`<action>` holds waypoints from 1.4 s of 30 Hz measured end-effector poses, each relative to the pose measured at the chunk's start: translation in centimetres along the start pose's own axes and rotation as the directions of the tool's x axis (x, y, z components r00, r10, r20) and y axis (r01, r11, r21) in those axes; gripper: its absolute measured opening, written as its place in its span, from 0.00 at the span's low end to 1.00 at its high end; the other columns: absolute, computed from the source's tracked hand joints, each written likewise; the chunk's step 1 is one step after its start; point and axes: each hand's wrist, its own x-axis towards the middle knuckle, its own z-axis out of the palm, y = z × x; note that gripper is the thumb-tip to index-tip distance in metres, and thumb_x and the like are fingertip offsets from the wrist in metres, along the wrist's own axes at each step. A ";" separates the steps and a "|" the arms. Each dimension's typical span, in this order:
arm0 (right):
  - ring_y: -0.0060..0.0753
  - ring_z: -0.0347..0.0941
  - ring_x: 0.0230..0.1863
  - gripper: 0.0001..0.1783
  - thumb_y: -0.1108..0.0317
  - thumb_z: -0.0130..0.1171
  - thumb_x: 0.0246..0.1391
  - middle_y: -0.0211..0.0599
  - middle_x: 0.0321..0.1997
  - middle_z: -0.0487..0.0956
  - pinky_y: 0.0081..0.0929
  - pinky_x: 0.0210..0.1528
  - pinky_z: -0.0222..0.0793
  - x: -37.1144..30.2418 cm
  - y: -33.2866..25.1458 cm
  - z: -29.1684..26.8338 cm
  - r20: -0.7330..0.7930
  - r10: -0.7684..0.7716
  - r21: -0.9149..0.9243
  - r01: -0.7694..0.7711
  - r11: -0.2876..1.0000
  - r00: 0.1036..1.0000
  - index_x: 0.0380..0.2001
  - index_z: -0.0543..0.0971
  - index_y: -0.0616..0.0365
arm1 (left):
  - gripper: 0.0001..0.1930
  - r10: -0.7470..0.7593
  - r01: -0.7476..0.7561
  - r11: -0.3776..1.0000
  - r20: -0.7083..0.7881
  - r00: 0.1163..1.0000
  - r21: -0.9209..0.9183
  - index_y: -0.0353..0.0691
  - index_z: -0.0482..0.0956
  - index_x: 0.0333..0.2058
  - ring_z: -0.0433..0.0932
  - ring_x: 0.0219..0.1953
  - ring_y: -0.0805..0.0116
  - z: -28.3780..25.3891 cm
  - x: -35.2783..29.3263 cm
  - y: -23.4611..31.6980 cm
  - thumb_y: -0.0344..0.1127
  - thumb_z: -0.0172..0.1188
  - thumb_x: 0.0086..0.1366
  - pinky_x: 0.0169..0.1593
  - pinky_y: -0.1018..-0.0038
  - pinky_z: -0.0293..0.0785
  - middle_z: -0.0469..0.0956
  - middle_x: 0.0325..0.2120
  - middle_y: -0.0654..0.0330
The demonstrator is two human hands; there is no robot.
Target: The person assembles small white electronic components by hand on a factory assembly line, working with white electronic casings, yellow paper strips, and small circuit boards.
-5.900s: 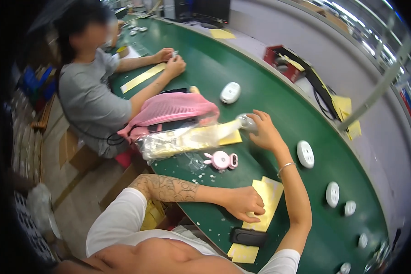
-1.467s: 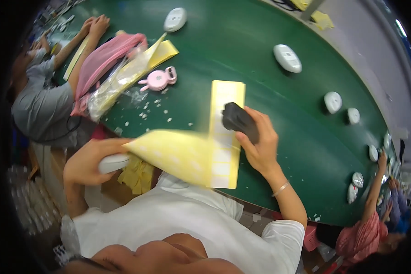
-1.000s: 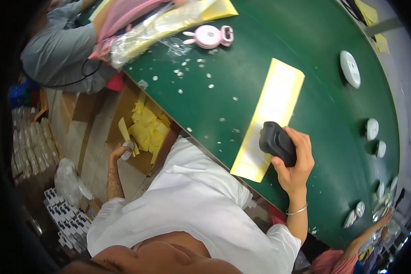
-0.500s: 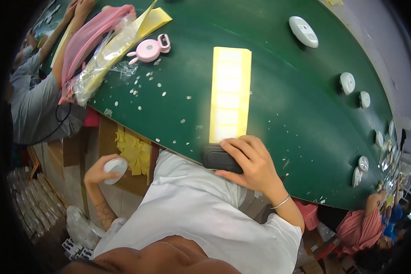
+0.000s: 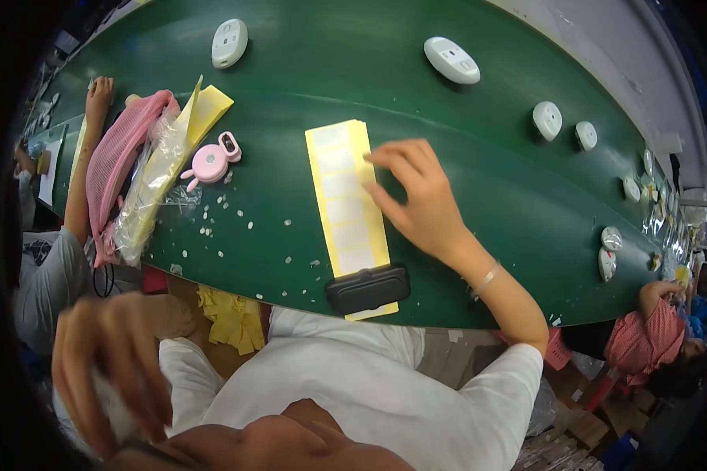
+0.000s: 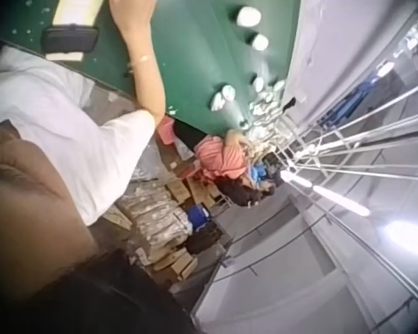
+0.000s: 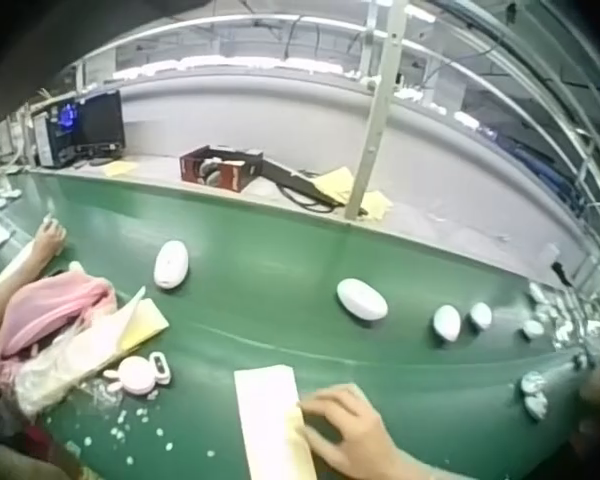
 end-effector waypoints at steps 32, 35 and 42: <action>0.36 0.69 0.38 0.12 0.67 0.67 0.45 0.35 0.34 0.77 0.29 0.40 0.68 4.8 3.6 5.1 -0.104 0.113 -0.039 -0.118 0.992 0.988 0.34 0.83 0.62 | 0.13 -0.335 0.364 0.931 -0.387 0.859 0.002 0.28 0.78 0.30 0.78 0.26 0.55 -2.9 -3.1 -0.5 0.36 0.57 0.58 0.30 0.64 0.77 0.77 0.32 0.41; 0.35 0.69 0.37 0.11 0.68 0.66 0.45 0.35 0.34 0.77 0.29 0.39 0.68 4.6 3.6 5.4 -0.113 0.144 -0.006 -0.146 0.989 0.983 0.33 0.83 0.61 | 0.23 -0.470 0.713 0.700 -0.720 0.511 0.049 0.28 0.74 0.43 0.80 0.32 0.62 -8.1 -4.1 -3.8 0.38 0.63 0.51 0.34 0.68 0.77 0.78 0.36 0.52; 0.35 0.69 0.36 0.10 0.68 0.67 0.44 0.35 0.33 0.77 0.28 0.39 0.67 4.4 4.3 5.6 -0.143 0.203 0.062 -0.196 0.979 0.969 0.32 0.84 0.58 | 0.31 -0.449 0.956 0.266 -0.862 0.236 0.123 0.34 0.71 0.53 0.76 0.42 0.68 -14.0 -6.4 -8.0 0.33 0.60 0.47 0.49 0.74 0.70 0.77 0.40 0.56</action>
